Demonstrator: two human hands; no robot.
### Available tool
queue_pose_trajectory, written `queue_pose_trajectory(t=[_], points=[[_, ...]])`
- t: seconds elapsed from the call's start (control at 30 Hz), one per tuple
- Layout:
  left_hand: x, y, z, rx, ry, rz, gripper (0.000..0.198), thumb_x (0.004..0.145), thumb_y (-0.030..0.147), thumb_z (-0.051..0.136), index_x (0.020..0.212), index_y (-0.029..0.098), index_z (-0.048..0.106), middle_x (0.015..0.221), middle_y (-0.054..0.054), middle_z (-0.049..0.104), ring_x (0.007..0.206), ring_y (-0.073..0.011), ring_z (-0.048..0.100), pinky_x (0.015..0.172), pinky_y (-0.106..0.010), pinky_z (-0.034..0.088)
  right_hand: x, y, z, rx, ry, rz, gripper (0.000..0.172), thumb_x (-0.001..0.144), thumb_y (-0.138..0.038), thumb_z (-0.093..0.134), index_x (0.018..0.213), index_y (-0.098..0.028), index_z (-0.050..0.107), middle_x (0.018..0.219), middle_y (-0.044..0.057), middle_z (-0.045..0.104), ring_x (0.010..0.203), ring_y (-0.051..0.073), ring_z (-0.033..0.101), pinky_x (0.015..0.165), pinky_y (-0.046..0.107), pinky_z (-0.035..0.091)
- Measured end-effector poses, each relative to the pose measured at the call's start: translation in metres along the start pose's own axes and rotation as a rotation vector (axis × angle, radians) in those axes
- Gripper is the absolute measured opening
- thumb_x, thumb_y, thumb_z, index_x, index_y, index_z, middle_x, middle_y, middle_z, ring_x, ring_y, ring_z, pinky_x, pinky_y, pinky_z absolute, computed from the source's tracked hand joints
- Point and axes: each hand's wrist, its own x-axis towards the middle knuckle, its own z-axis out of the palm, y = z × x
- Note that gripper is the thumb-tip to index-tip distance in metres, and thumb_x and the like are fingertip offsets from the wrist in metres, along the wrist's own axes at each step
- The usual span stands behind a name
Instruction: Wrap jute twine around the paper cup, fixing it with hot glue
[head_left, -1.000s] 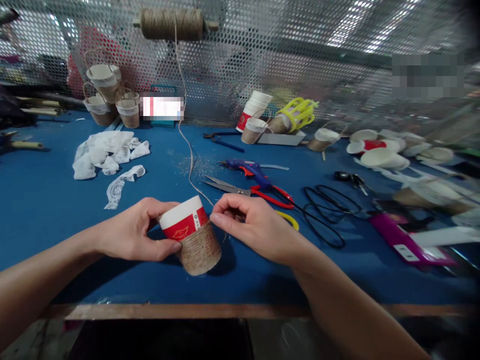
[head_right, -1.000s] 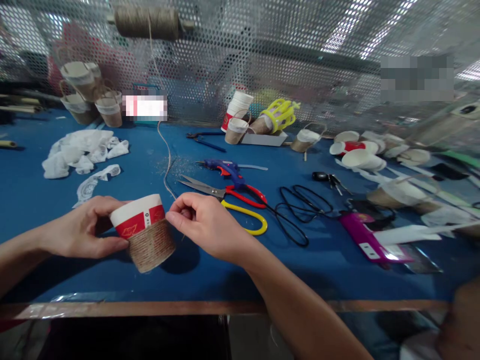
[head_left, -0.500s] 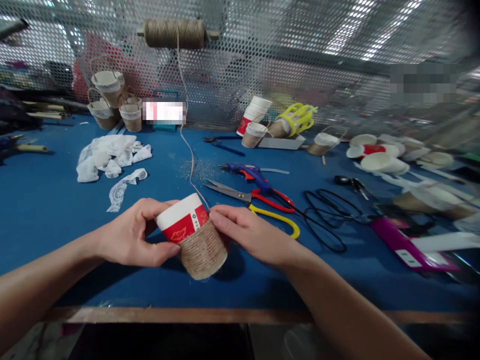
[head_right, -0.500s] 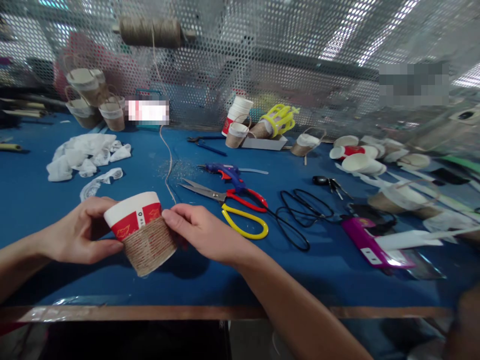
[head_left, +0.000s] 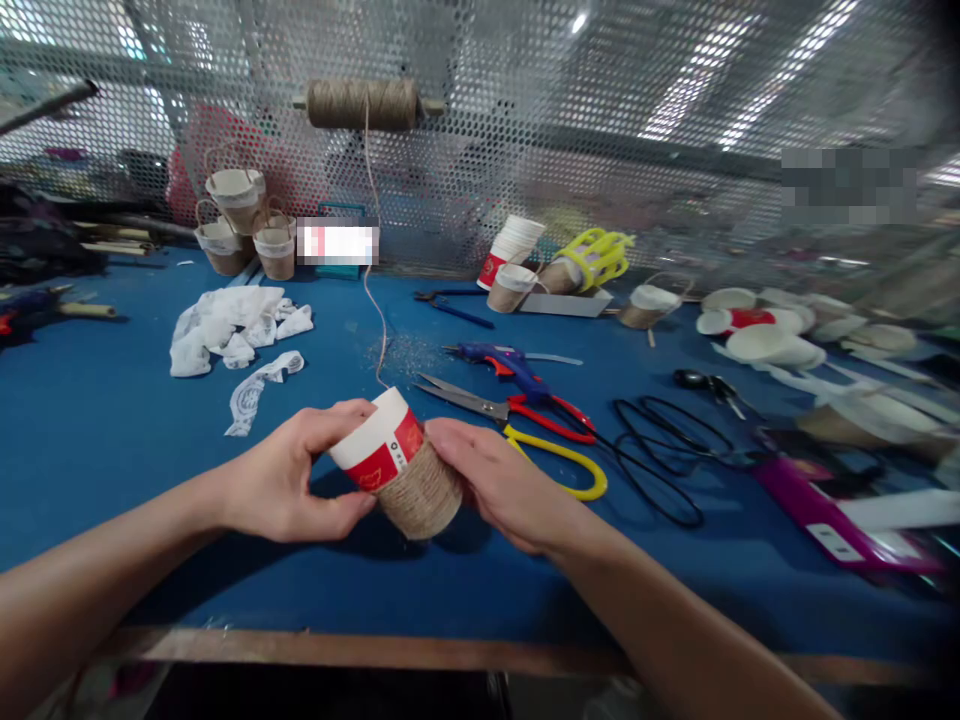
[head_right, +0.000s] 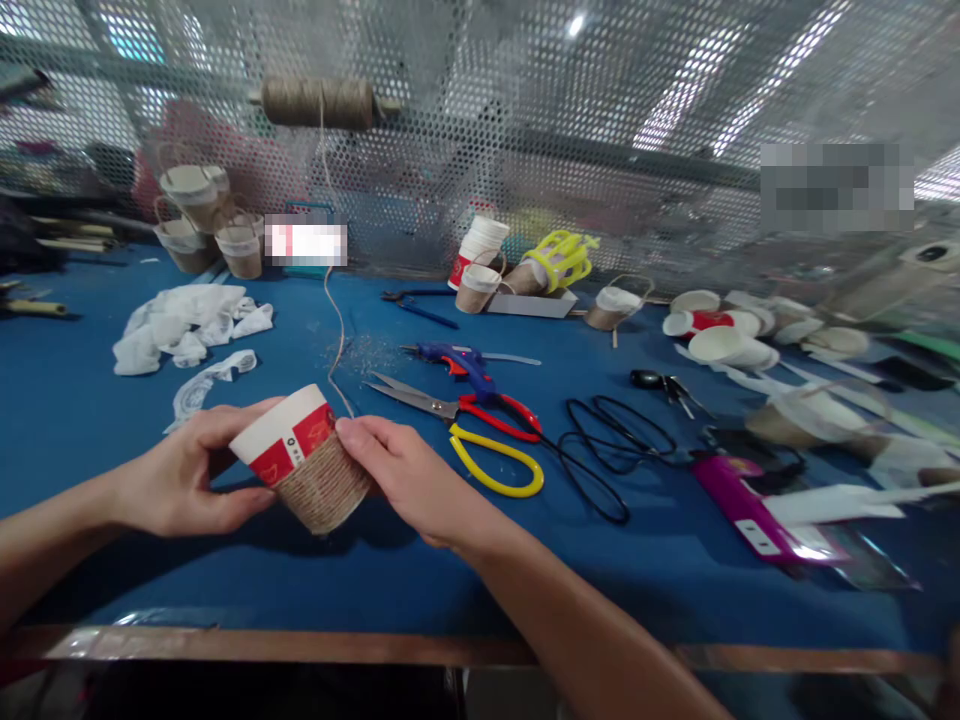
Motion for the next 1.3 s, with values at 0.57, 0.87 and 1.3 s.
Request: queue_pose_trajectory(t=[0.57,0.87,1.3], points=[[0.010,0.006,0.015,-0.179,0.100,-0.495,0.026,0.070,0.028,0.058,0.087,0.008,0.059,0.072,-0.004,0.064,0.061,-0.0127,0.054,0.056,-0.022,0.041,0.004,0.007,0.007,-0.602,0.265,-0.229,0.030,0.083,-0.043,0.048,0.098,-0.017,0.052,0.092,0.007,0.064,0.080,0.016,0.060,0.072,0.033,0.048],[0.011,0.004,0.018,-0.322,0.161,-0.492,0.021,0.069,0.026,0.059,0.081,0.009,0.059,0.067,-0.002,0.063,0.058,-0.0114,0.053,0.056,-0.021,0.041,0.004,0.008,0.008,-0.603,0.267,-0.257,0.029,0.082,-0.044,0.049,0.095,-0.017,0.051,0.088,0.006,0.064,0.078,0.016,0.060,0.069,0.031,0.049],[0.007,0.001,0.016,-0.345,0.102,-0.451,0.024,0.070,0.027,0.058,0.084,0.008,0.058,0.071,-0.004,0.063,0.063,-0.0128,0.053,0.059,-0.023,0.039,0.005,0.005,0.008,-0.590,0.254,-0.247,0.026,0.083,-0.041,0.049,0.094,-0.018,0.051,0.091,0.006,0.063,0.080,0.016,0.060,0.072,0.032,0.049]])
